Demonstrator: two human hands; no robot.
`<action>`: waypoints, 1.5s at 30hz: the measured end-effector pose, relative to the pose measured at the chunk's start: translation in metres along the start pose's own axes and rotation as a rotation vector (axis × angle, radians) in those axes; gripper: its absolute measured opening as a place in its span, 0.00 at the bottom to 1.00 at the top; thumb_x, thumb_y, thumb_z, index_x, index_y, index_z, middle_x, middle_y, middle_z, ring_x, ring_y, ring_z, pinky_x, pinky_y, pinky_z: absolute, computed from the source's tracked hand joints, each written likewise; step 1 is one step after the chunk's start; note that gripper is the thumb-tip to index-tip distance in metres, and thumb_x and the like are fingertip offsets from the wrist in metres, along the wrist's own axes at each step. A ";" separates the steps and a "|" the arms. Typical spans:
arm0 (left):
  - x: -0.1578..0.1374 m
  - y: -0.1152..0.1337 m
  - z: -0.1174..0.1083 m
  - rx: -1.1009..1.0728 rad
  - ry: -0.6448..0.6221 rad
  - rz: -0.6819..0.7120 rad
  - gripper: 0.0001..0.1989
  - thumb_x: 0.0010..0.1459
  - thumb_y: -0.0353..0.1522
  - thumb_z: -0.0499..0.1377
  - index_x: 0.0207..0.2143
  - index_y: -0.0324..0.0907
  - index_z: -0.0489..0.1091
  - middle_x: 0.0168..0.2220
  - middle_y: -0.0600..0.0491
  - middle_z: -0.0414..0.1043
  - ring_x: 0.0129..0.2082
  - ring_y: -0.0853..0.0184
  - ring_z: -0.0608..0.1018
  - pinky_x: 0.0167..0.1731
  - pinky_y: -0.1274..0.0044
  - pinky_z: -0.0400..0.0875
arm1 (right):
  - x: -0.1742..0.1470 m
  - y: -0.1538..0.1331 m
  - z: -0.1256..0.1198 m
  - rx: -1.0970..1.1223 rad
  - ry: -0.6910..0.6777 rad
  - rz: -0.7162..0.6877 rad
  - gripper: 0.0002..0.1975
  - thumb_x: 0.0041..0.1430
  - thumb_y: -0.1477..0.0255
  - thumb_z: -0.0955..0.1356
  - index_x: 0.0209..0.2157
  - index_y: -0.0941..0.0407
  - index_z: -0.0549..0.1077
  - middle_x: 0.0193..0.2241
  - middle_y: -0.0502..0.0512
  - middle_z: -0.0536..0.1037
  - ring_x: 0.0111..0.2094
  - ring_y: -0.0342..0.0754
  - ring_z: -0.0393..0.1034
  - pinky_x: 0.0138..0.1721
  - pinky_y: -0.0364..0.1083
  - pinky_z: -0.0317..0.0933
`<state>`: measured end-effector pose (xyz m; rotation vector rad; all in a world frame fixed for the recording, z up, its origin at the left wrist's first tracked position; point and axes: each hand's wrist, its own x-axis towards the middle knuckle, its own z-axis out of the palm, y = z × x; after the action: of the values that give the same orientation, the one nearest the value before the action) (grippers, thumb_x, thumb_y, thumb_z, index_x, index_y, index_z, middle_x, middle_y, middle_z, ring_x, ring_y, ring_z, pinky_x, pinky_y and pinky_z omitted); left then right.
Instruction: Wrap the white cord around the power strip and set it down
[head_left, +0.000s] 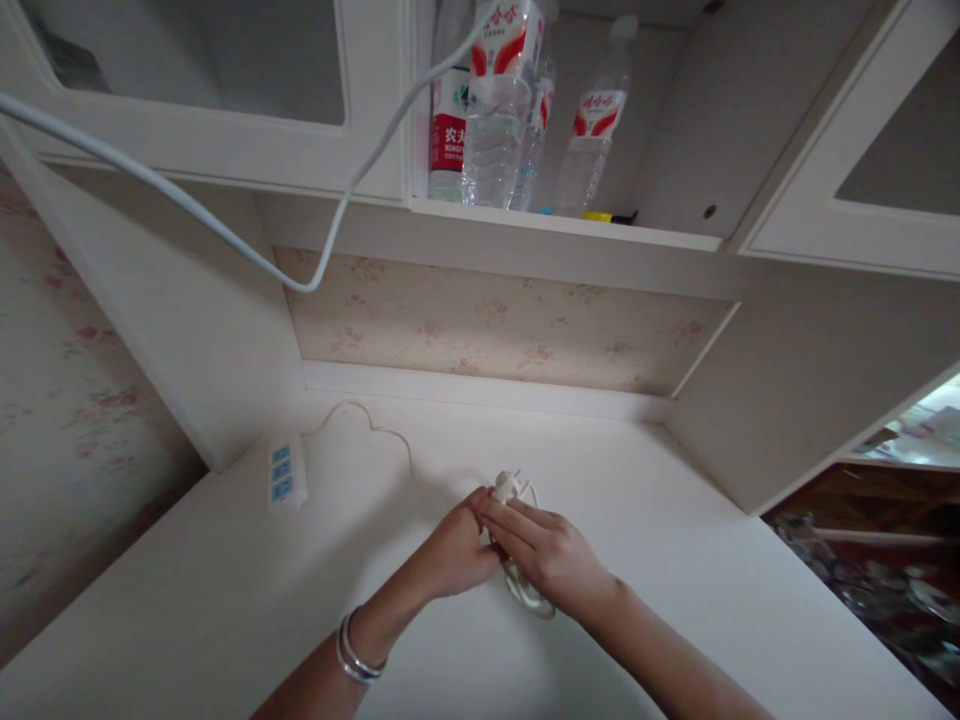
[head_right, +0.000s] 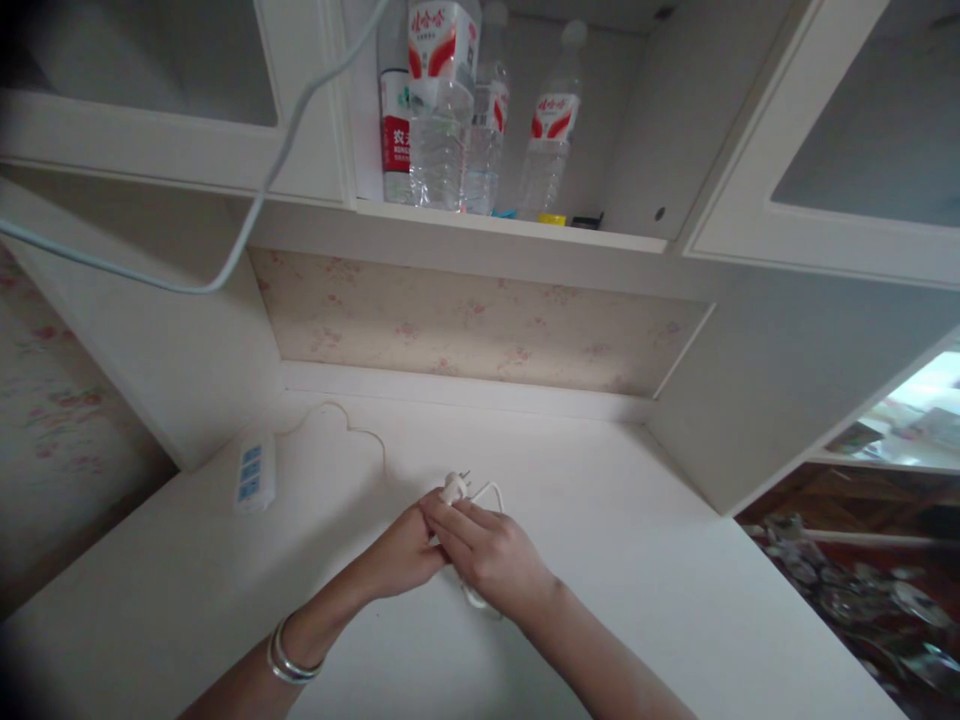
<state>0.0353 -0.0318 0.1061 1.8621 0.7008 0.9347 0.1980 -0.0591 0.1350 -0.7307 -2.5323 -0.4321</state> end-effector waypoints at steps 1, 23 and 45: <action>-0.001 -0.003 0.002 0.001 -0.004 -0.009 0.19 0.46 0.21 0.54 0.42 0.39 0.69 0.40 0.50 0.72 0.42 0.63 0.73 0.44 0.74 0.67 | 0.000 0.002 0.001 0.024 0.002 0.001 0.17 0.64 0.78 0.61 0.53 0.63 0.67 0.53 0.63 0.71 0.52 0.50 0.67 0.49 0.46 0.68; -0.021 -0.026 0.011 0.353 0.186 -0.016 0.09 0.58 0.25 0.51 0.38 0.43 0.67 0.39 0.49 0.68 0.42 0.62 0.70 0.44 0.70 0.65 | -0.018 0.008 0.034 0.206 -0.120 0.431 0.31 0.52 0.88 0.58 0.57 0.56 0.64 0.59 0.58 0.63 0.52 0.48 0.68 0.51 0.47 0.66; -0.028 -0.034 0.007 0.480 0.124 0.111 0.17 0.61 0.24 0.50 0.49 0.45 0.69 0.40 0.50 0.72 0.42 0.62 0.70 0.46 0.68 0.66 | -0.023 -0.015 0.063 0.220 0.035 0.636 0.18 0.58 0.82 0.61 0.49 0.55 0.69 0.55 0.61 0.69 0.46 0.50 0.72 0.46 0.50 0.69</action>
<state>0.0231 -0.0427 0.0647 2.2941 0.9701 1.0226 0.1850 -0.0543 0.0675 -1.3472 -2.1098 0.0511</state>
